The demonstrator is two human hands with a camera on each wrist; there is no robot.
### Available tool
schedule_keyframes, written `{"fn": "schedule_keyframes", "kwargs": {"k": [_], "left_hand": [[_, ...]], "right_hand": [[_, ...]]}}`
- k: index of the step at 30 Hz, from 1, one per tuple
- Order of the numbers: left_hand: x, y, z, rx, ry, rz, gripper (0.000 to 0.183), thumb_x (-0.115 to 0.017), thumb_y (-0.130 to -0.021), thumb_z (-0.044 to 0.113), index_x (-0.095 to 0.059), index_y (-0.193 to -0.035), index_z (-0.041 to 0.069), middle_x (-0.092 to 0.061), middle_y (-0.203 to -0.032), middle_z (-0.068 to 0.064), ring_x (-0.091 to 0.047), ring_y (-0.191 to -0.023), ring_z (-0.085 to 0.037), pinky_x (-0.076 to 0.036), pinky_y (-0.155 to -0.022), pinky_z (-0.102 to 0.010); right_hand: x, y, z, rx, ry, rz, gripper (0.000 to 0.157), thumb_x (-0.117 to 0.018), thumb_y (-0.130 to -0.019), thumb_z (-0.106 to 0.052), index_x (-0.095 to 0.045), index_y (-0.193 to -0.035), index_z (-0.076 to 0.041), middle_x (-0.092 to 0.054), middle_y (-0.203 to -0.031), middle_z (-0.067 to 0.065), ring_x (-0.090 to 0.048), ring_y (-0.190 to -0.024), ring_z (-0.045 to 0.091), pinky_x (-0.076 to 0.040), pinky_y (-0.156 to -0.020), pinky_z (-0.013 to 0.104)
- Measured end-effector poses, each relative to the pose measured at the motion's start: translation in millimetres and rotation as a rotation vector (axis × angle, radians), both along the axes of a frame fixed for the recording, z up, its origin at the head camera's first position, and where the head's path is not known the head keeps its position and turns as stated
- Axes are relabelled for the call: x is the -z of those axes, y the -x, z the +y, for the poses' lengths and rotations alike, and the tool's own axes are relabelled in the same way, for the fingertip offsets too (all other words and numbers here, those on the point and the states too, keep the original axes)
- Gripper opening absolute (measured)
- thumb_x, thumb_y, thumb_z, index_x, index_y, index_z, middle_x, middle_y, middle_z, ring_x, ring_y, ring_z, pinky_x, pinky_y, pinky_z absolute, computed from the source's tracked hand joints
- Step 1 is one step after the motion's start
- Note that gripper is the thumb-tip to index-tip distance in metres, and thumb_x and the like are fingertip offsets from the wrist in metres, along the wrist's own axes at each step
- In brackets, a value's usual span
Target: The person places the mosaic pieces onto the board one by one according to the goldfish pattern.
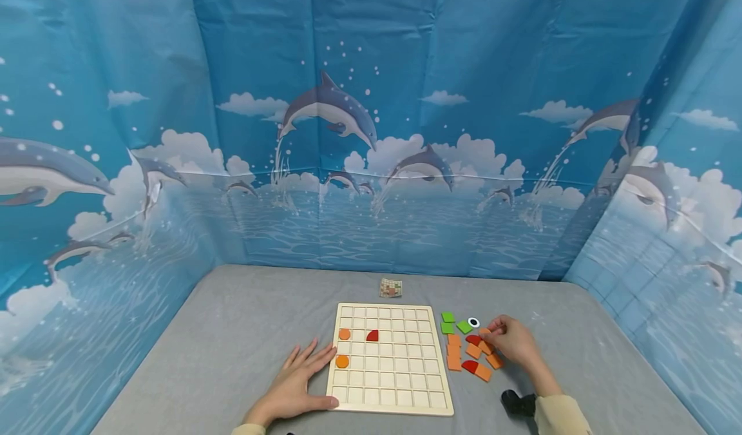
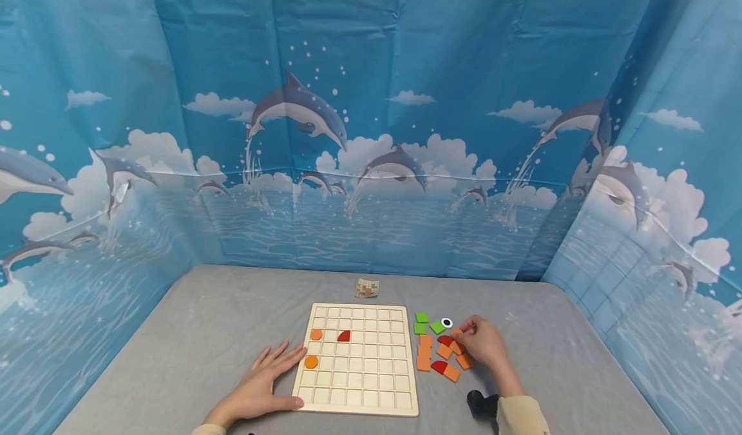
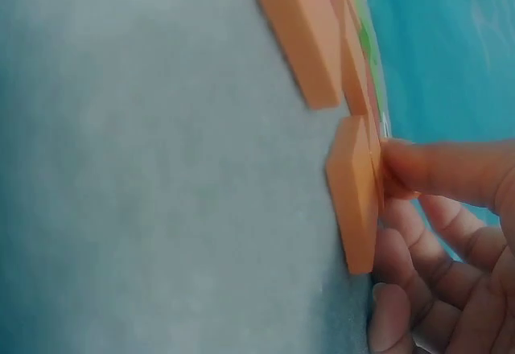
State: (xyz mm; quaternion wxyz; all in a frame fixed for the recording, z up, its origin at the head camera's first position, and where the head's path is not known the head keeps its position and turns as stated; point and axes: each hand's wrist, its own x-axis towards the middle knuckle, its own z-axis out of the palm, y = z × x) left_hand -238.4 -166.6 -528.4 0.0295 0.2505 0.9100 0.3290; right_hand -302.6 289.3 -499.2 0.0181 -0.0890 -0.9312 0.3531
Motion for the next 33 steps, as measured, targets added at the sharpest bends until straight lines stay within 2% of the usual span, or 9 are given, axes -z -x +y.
{"fn": "schedule_keyframes", "kwargs": {"k": [6, 17, 26, 33], "left_hand": [[1.4, 1.2, -0.5, -0.002, -0.005, 0.004, 0.089, -0.069, -0.076, 0.059, -0.039, -0.147, 0.016, -0.034, -0.150, 0.000, -0.014, -0.141, -0.032, 0.000, -0.109, -0.053], [1.9, 1.9, -0.6, 0.000, -0.008, 0.005, 0.090, -0.069, -0.075, 0.060, -0.039, -0.147, 0.014, -0.034, -0.150, -0.001, -0.014, -0.141, -0.032, 0.001, -0.109, -0.054], [3.7, 3.1, -0.8, 0.006, -0.007, 0.019, 0.089, -0.069, -0.076, 0.059, -0.040, -0.147, 0.015, -0.034, -0.150, 0.000, -0.014, -0.141, -0.032, 0.001, -0.109, -0.053], [3.3, 2.7, -1.0, 0.005, -0.012, 0.008, 0.089, -0.070, -0.076, 0.059, -0.039, -0.147, 0.014, -0.034, -0.150, -0.001, -0.014, -0.141, -0.033, 0.001, -0.109, -0.054]], "right_hand": [[0.2, -1.6, 1.4, -0.021, 0.054, 0.009, 0.023, -0.071, -0.084, -0.019, -0.058, -0.085, -0.001, -0.052, -0.070, 0.006, -0.046, -0.062, 0.020, -0.037, -0.051, 0.029], [-6.9, -10.3, -6.8, 0.019, 0.105, 0.047, 0.029, -0.071, -0.085, -0.025, -0.057, -0.090, 0.000, -0.053, -0.073, 0.007, -0.050, -0.060, 0.021, -0.044, -0.050, 0.032], [-16.0, -22.5, -27.9, -0.055, 0.079, 0.082, 0.023, -0.073, -0.084, -0.024, -0.061, -0.086, -0.005, -0.057, -0.071, 0.005, -0.048, -0.050, 0.019, -0.040, -0.041, 0.031], [-17.0, -27.5, -52.7, -0.124, 0.055, 0.110, 0.020, -0.076, -0.081, -0.022, -0.060, -0.079, -0.009, -0.052, -0.063, 0.001, -0.047, -0.050, 0.016, -0.036, -0.042, 0.028]]}}
